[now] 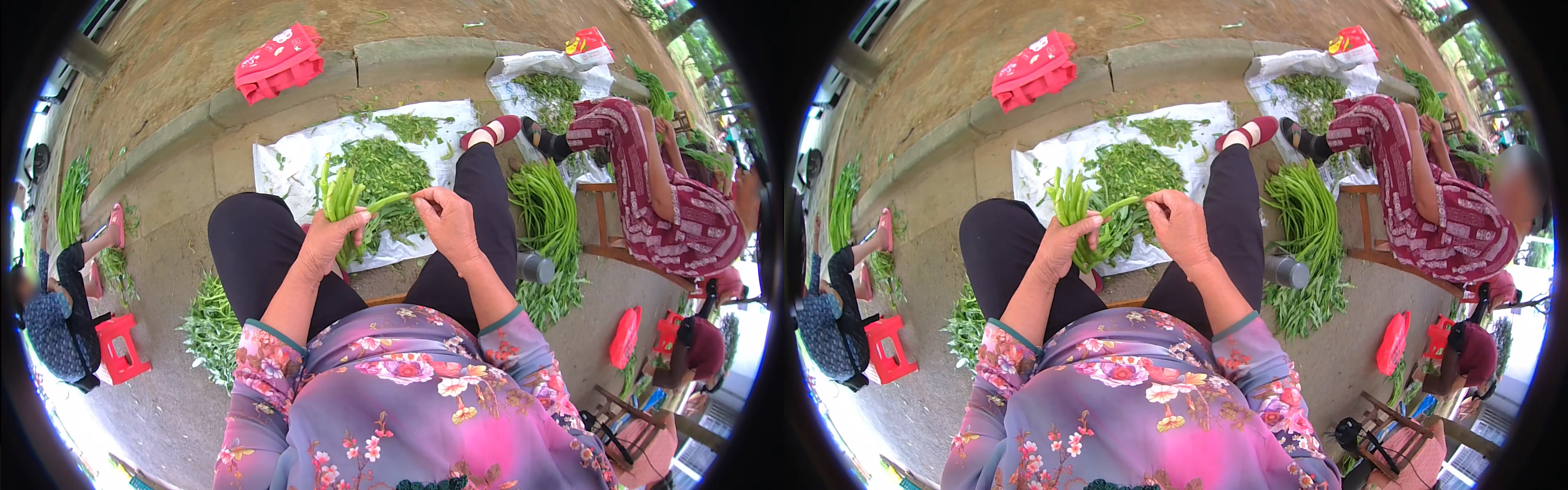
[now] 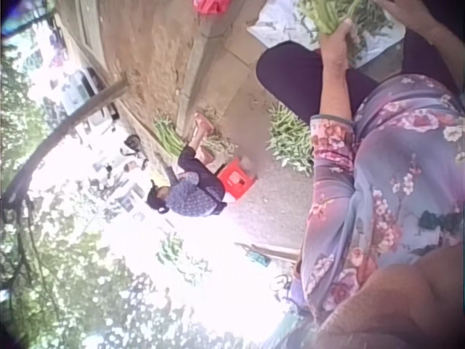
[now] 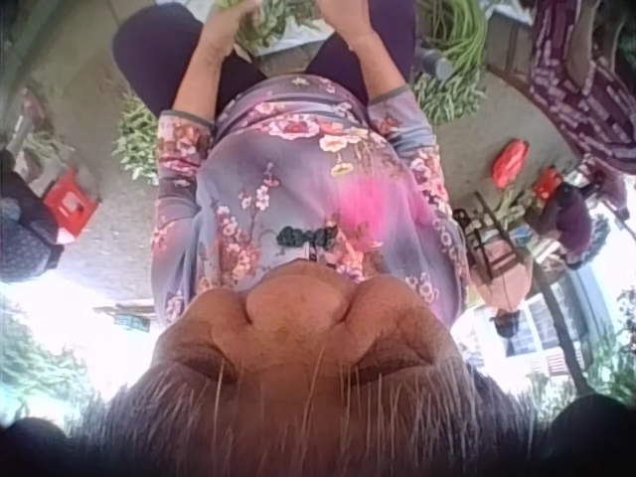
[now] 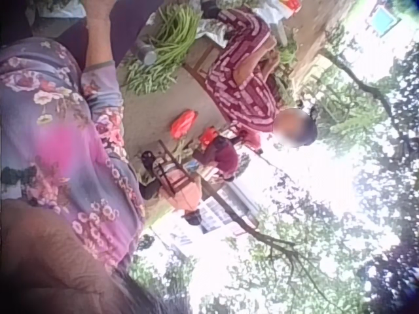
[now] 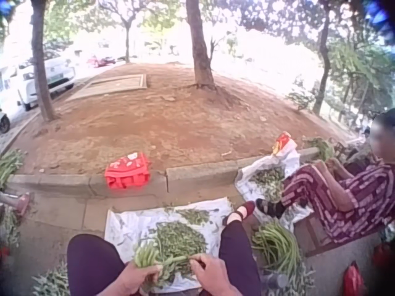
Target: The person picks small leaves off of long green vegetable stalks by hand, gathering the leaves on a plastic sheet spread on the ground.
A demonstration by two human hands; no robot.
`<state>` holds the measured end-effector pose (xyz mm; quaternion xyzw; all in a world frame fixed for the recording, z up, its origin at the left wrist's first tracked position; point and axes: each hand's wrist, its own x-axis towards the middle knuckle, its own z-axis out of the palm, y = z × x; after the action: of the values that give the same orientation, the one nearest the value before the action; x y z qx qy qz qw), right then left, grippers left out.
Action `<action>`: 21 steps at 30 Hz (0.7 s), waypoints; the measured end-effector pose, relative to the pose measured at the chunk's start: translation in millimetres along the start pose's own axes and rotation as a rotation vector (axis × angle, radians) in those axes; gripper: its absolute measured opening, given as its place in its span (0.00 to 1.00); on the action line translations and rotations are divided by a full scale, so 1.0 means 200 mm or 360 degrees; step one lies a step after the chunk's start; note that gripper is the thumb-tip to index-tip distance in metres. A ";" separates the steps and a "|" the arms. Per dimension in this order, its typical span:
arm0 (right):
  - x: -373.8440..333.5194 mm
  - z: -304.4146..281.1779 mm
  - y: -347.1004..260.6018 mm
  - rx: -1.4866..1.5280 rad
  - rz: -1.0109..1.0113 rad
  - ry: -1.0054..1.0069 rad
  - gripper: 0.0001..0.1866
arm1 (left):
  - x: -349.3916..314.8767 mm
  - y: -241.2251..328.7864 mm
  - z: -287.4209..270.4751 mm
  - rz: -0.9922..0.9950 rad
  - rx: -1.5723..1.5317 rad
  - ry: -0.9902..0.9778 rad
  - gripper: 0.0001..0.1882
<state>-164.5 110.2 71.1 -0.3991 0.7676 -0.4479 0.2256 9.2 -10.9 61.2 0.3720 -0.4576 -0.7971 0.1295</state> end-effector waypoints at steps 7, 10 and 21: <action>-0.01 0.00 -0.02 -0.0340 -0.0365 0.0048 0.04 | -0.01 0.01 0.01 -0.0038 0.0128 0.0035 0.10; -0.03 0.00 -0.03 -0.0400 -0.0395 0.0017 0.03 | -0.01 -0.01 0.00 -0.0046 0.0192 0.0038 0.09; -0.06 0.01 -0.01 -0.0478 -0.0322 -0.0135 0.03 | -0.01 -0.02 0.01 -0.0160 0.0369 0.0056 0.12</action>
<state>-155.6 117.8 71.3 -0.5220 0.7716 -0.3314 0.1494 9.4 -5.6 59.4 0.4210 -0.5251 -0.7376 0.0535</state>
